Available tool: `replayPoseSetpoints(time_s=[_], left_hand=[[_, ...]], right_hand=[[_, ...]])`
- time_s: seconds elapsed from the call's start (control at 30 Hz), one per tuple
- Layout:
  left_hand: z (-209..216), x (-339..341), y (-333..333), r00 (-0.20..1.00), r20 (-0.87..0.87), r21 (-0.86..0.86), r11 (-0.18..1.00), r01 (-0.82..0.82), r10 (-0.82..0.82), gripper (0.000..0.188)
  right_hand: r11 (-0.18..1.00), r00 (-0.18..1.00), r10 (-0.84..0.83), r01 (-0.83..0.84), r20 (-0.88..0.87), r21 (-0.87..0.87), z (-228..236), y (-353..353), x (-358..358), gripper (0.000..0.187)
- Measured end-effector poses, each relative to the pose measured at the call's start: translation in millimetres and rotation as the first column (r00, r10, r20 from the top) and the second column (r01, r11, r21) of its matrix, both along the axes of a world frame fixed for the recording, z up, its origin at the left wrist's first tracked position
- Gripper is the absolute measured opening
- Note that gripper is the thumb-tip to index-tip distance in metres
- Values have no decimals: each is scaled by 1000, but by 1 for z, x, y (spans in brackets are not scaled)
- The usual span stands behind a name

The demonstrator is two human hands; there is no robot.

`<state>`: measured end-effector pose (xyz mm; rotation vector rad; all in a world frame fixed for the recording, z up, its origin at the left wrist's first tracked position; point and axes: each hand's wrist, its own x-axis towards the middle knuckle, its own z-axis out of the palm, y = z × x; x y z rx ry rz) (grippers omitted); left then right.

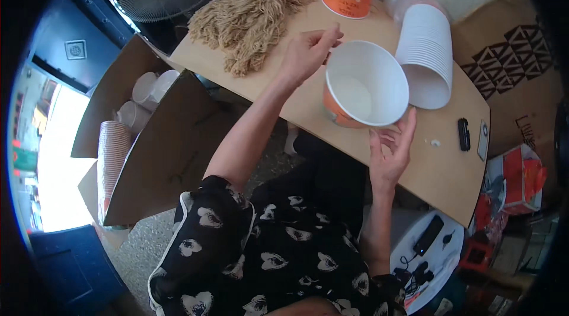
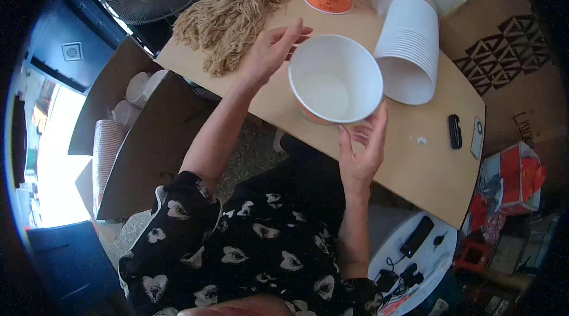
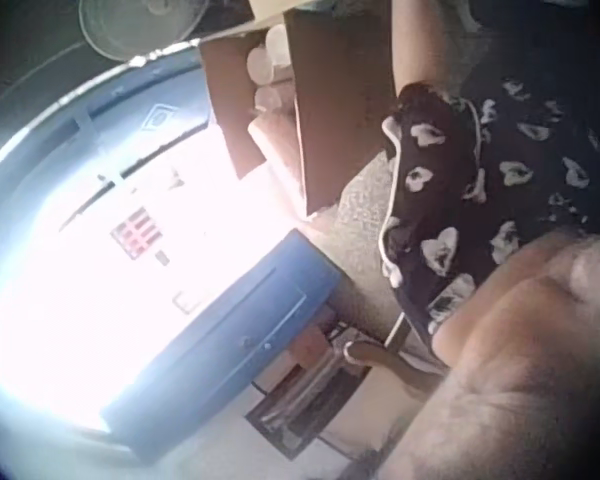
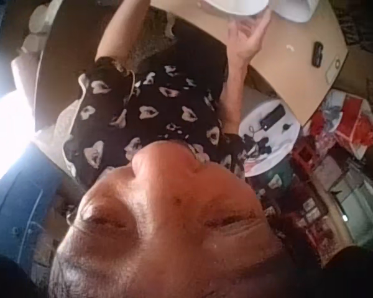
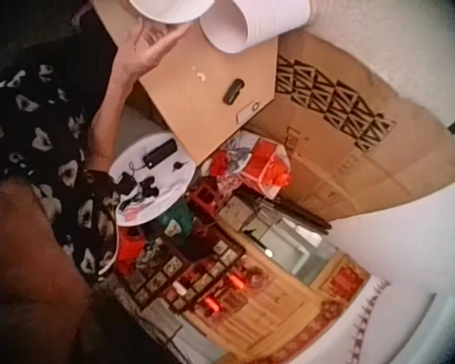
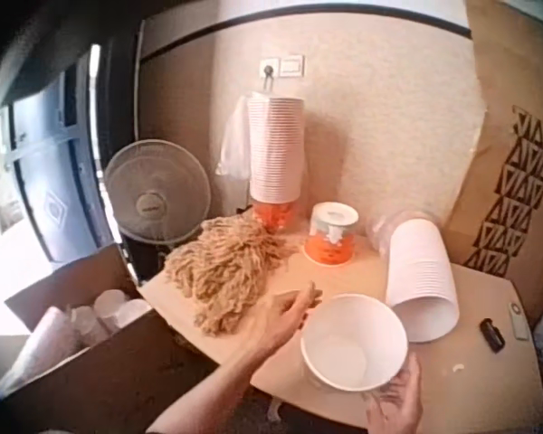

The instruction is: Preparing paper buckets by attaching string handles.

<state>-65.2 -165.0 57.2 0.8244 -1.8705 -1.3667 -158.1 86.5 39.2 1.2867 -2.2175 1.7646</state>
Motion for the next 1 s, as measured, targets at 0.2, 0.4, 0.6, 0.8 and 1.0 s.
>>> replayPoseSetpoints(time_s=[0.2, 0.4, 0.6, 0.8, 1.0], left_hand=[[-37, 41, -58, 912, -30, -419, 823, -384, 410, 26], [-54, 51, -100, 815, 124, -576, 710, -405, 566, 22], [-44, 52, -84, 872, 58, -492, 774, -399, 487, 12], [-6, 71, 40, 988, 16, -243, 959, -144, 153, 8], [1, 97, 154, 989, 81, -307, 940, 145, -126, 15]], right_hand=[[979, 941, 80, -13, -328, 204, 18, 4, -22, 64], [999, 914, 26, -6, -404, 49, 15, -15, -12, 35], [998, 884, 55, -31, -464, 60, 35, -23, 24, 25], [946, 939, 324, -322, -116, 34, 31, -7, 41, 26], [784, 543, 549, -599, 635, -165, 2, -3, 48, 28]])
